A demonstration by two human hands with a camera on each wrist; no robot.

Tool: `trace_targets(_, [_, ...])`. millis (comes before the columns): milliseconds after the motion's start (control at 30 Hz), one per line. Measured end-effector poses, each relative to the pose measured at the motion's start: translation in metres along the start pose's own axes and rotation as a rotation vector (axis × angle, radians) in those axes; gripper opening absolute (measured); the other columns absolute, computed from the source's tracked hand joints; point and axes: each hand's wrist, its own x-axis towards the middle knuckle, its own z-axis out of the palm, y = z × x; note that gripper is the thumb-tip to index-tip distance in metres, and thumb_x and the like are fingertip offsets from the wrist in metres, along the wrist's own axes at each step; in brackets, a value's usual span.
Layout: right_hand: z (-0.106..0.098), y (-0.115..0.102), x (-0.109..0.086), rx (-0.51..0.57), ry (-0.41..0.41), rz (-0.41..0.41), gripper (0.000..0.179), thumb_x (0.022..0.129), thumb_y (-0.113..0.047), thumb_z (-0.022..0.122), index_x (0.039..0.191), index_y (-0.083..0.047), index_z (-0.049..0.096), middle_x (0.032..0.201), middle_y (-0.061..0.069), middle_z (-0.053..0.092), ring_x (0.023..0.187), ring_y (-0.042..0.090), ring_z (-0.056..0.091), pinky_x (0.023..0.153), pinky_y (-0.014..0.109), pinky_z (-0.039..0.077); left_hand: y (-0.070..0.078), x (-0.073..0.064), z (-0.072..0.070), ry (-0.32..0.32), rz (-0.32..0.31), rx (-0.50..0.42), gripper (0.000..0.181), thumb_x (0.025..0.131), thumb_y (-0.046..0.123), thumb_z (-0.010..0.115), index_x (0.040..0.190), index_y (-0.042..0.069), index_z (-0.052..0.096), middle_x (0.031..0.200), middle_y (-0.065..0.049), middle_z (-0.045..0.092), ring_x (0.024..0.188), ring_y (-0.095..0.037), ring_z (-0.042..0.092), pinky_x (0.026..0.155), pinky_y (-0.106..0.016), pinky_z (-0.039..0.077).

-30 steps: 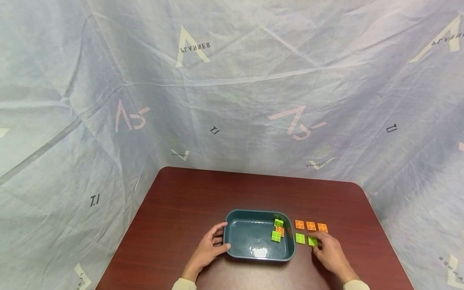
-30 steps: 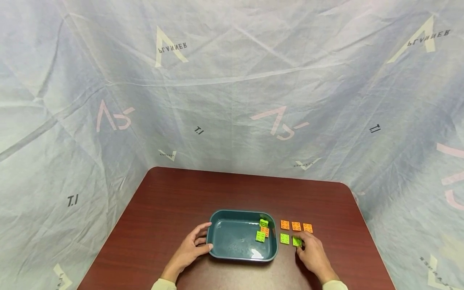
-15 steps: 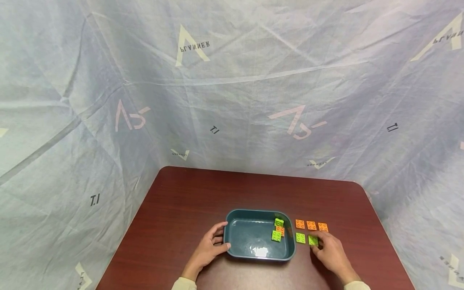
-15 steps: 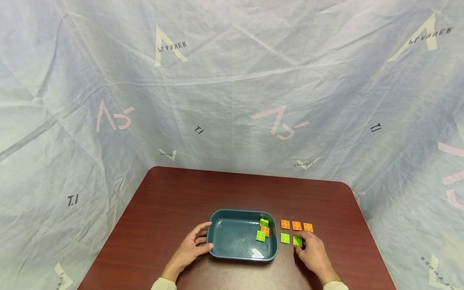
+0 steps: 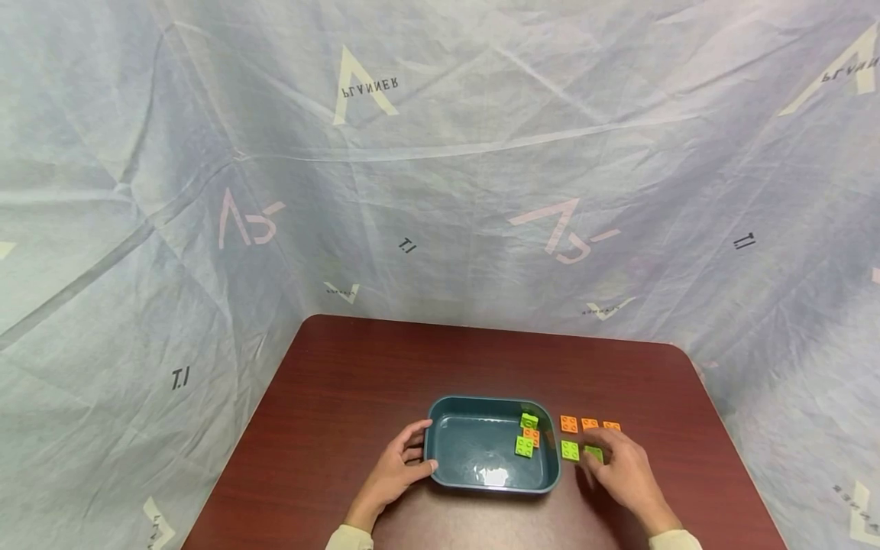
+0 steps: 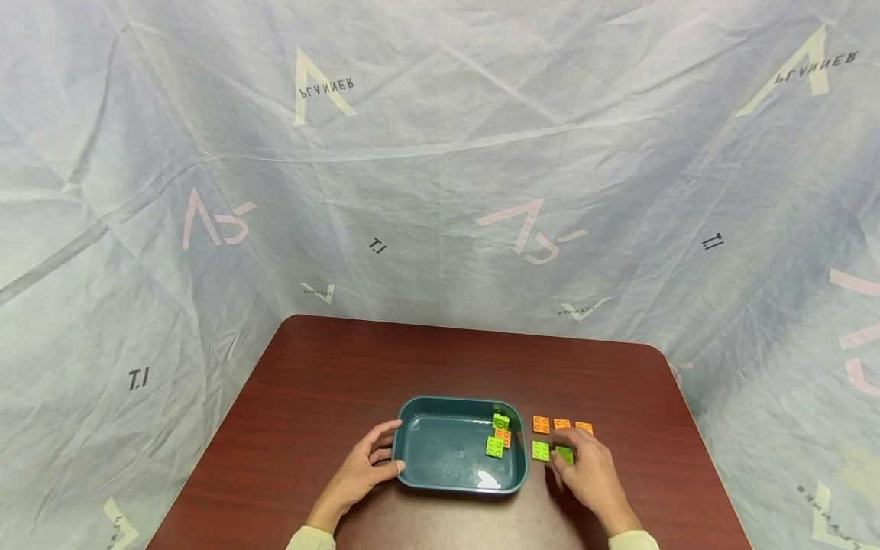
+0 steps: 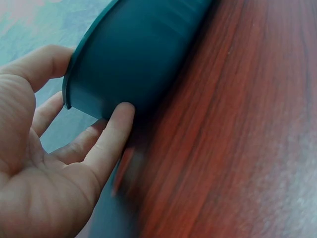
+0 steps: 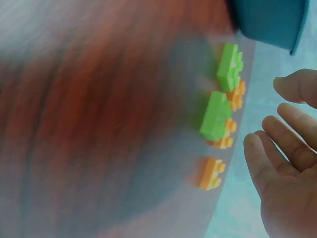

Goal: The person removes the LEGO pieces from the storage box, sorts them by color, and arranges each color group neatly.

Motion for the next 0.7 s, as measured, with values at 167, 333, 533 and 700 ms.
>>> trace_targets(167, [-0.003,-0.011,0.004,0.007,0.081,-0.08,0.037,0.079,-0.009,0.088,0.114,-0.011,0.078,0.107,0.005,0.077,0.082,0.021,0.065,0.069,0.035,0.049,0.001,-0.001,0.0,0.005,-0.004,0.003,0.076,0.093,0.013,0.082,0.159,0.016,0.045,0.151,-0.027,0.052,0.125,-0.041,0.062,0.091,-0.028,0.055])
trace_targets(333, [-0.005,-0.025,0.005,-0.001,0.161,-0.146,0.041,0.074,-0.007,0.091,0.113,-0.009,0.079,0.109,0.003,0.077,0.092,0.028,0.073,0.08,0.048,0.056,0.002,-0.001,0.001,0.005,-0.003,0.011,0.076,0.093,0.013,0.082,0.16,0.015,0.044,0.151,-0.027,0.052,0.125,-0.042,0.062,0.091,-0.028,0.055])
trace_targets(533, [-0.008,-0.045,0.009,0.041,0.137,-0.149,0.041,0.077,-0.005,0.09,0.116,-0.009,0.078,0.112,0.004,0.077,0.093,0.029,0.075,0.086,0.055,0.055,0.002,-0.001,0.001,0.01,0.004,0.011,0.077,0.093,0.013,0.082,0.16,0.014,0.044,0.15,-0.027,0.052,0.125,-0.041,0.062,0.091,-0.027,0.055])
trace_targets(700, [-0.005,-0.06,0.012,0.115,0.118,-0.157,0.043,0.076,0.0,0.091,0.117,-0.005,0.077,0.113,0.009,0.076,0.09,0.028,0.078,0.076,0.043,0.063,0.001,-0.001,0.001,0.013,0.004,0.016,0.076,0.093,0.012,0.082,0.159,0.014,0.045,0.15,-0.028,0.052,0.125,-0.041,0.062,0.091,-0.028,0.055])
